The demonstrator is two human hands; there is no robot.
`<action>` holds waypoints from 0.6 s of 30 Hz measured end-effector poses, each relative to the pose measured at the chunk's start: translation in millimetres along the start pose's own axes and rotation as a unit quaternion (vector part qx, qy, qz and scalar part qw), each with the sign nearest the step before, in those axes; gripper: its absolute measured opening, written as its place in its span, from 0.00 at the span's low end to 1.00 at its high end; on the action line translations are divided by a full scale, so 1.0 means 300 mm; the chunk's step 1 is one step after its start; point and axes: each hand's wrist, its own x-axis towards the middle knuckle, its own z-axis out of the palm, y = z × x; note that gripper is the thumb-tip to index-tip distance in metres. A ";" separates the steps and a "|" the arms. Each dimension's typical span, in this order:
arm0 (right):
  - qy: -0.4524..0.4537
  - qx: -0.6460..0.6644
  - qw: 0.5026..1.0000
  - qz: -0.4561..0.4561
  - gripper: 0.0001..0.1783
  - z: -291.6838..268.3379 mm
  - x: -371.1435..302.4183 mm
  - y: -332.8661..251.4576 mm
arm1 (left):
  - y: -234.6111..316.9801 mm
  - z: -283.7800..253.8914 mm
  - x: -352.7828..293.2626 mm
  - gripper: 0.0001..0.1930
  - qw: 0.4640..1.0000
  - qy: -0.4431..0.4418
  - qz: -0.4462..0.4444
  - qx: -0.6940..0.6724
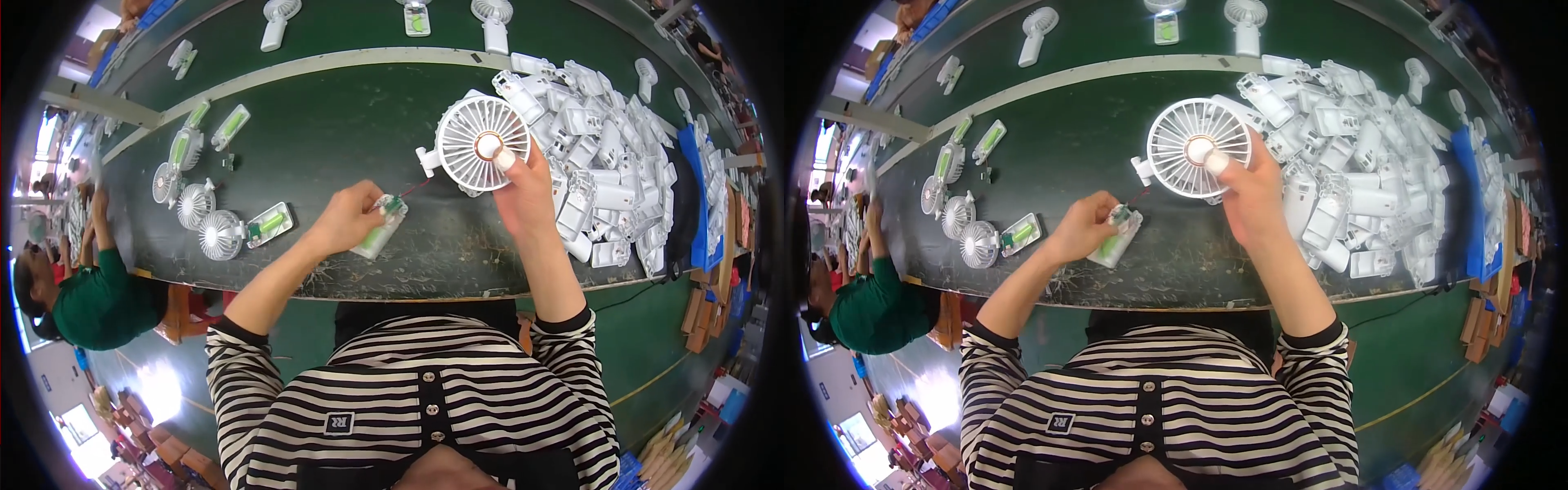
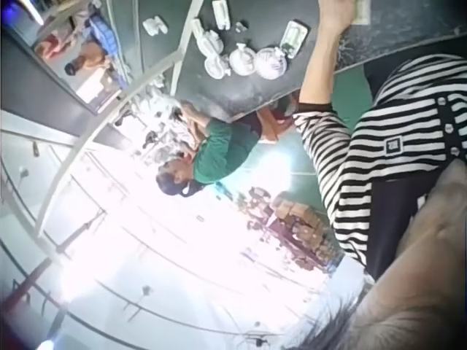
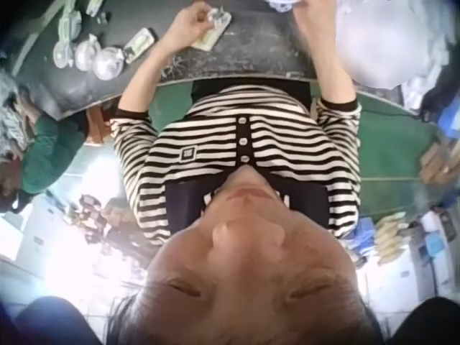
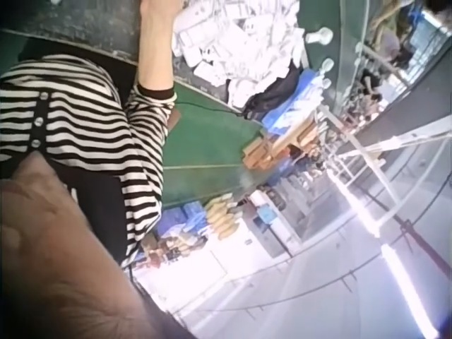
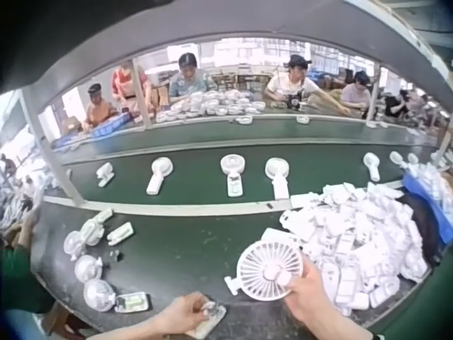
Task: The person assembles portable fans by fitting the internal battery and circuit components into the handle casing, snapping the cover onto the handle by hand, and placing the completed fans onto a conveyor belt.
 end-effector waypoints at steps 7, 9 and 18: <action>-0.012 0.025 0.998 0.060 0.29 0.028 -0.037 -0.001 | -0.007 0.097 -0.092 0.24 0.758 -0.145 -0.100 -0.628; -0.024 0.016 0.995 0.094 0.31 0.031 -0.060 0.002 | 0.003 0.106 -0.104 0.28 0.722 -0.122 -0.115 -0.672; -0.097 -0.079 0.980 0.154 0.35 0.010 -0.071 0.037 | 0.019 0.159 -0.089 0.12 0.856 0.050 -0.091 -0.507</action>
